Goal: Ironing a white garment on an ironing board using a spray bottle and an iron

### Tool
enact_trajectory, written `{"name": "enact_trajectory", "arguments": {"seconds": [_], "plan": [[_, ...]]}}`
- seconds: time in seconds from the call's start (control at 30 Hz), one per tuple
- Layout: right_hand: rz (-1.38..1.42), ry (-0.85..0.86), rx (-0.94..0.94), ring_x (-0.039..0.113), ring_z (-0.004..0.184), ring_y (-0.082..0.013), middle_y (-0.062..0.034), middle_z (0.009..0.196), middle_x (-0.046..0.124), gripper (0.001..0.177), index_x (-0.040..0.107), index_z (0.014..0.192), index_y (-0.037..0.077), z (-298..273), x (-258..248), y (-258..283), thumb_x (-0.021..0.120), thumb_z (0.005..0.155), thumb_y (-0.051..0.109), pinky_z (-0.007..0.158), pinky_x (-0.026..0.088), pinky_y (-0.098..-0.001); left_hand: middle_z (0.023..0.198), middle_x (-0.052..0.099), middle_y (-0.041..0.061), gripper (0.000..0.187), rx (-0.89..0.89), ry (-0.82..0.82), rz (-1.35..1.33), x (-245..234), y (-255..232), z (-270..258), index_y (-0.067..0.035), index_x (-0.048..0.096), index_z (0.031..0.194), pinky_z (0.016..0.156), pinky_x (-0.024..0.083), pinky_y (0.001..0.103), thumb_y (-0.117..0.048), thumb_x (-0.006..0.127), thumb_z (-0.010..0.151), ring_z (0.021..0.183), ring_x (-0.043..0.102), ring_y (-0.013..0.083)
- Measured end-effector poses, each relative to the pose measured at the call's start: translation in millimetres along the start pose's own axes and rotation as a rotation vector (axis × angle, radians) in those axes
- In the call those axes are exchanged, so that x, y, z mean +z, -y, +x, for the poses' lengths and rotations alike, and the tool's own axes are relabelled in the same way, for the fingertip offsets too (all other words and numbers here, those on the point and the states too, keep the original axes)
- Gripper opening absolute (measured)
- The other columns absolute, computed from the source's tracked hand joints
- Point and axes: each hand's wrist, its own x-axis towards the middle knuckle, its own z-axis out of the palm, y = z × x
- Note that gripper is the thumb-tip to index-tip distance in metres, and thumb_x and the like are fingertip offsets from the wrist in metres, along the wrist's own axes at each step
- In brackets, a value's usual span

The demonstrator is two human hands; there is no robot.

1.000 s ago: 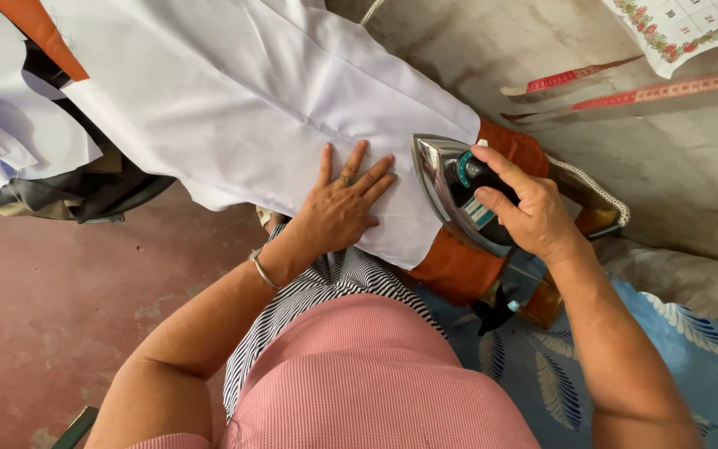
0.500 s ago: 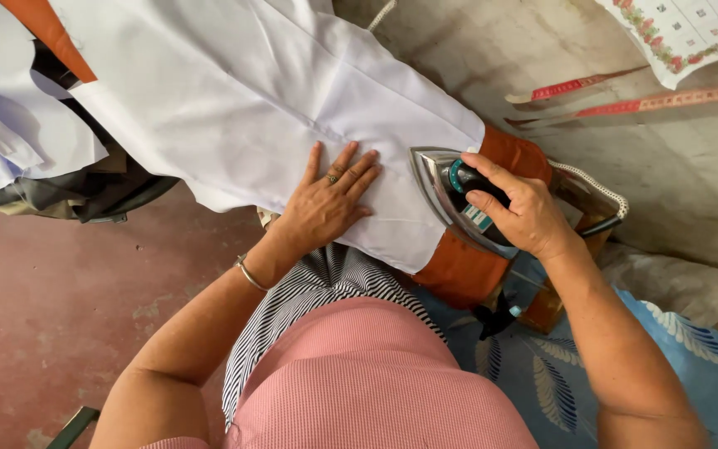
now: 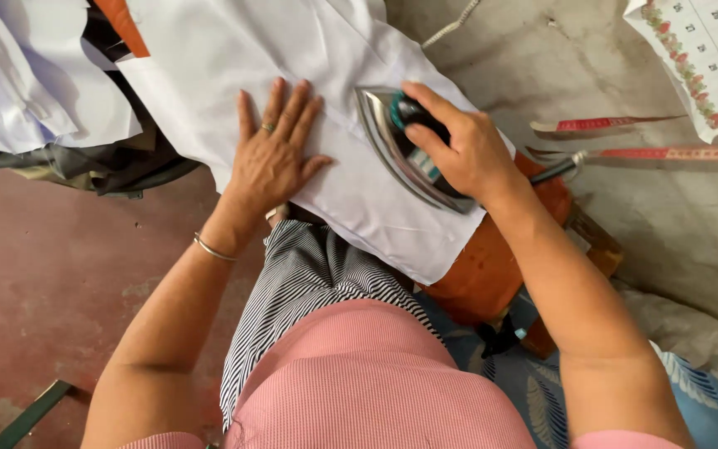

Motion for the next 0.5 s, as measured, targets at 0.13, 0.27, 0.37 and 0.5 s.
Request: {"name": "enact_trajectory", "arguments": {"seconds": [0.13,0.27,0.37,0.5], "plan": [[0.02,-0.015,-0.086,0.064,0.128,-0.0342,-0.0154,0.141,0.066,0.044,0.052,0.148,0.01,45.4,8.5,16.7,0.058,0.106,0.025,0.101,0.049,-0.0428,0.171,0.022,0.018,0.089,-0.071,0.011,-0.012,-12.0,7.4,3.9,-0.004,0.035,0.164,0.118,0.004,0.074,-0.069,0.039,0.104,0.155,0.008,0.0425],[-0.001,-0.003,-0.085,0.059,0.132,-0.0368,-0.0146,0.146,0.062,0.046,0.048,0.15,0.016,45.1,6.7,13.1,0.057,0.107,0.025,0.103,0.046,-0.0429,0.171,0.022,0.019,0.094,-0.073,-0.007,0.004,-11.7,8.1,2.6,-0.004,0.035,0.164,0.118,0.004,0.072,-0.074,0.033,0.103,0.155,0.009,0.0433],[-0.062,0.038,-0.032,0.065,0.115,-0.0417,-0.0164,0.132,0.069,0.047,0.049,0.151,0.016,4.6,-6.4,-9.2,0.058,0.106,0.025,0.087,0.047,-0.0483,0.17,0.023,0.019,0.094,-0.072,-0.008,-0.002,-10.8,8.2,4.1,-0.004,0.036,0.164,0.118,0.005,0.073,-0.075,0.033,0.102,0.155,0.011,0.044],[-0.184,0.055,-0.049,0.07,0.114,-0.0379,-0.0153,0.139,0.068,0.049,0.054,0.151,0.018,-69.9,-23.3,-51.3,0.062,0.103,0.027,0.092,0.055,-0.0479,0.171,0.021,0.017,0.095,-0.082,-0.018,0.016,-8.2,9.1,5.7,-0.006,0.038,0.164,0.117,0.009,0.074,-0.076,0.037,0.101,0.155,0.012,0.0435]]}}
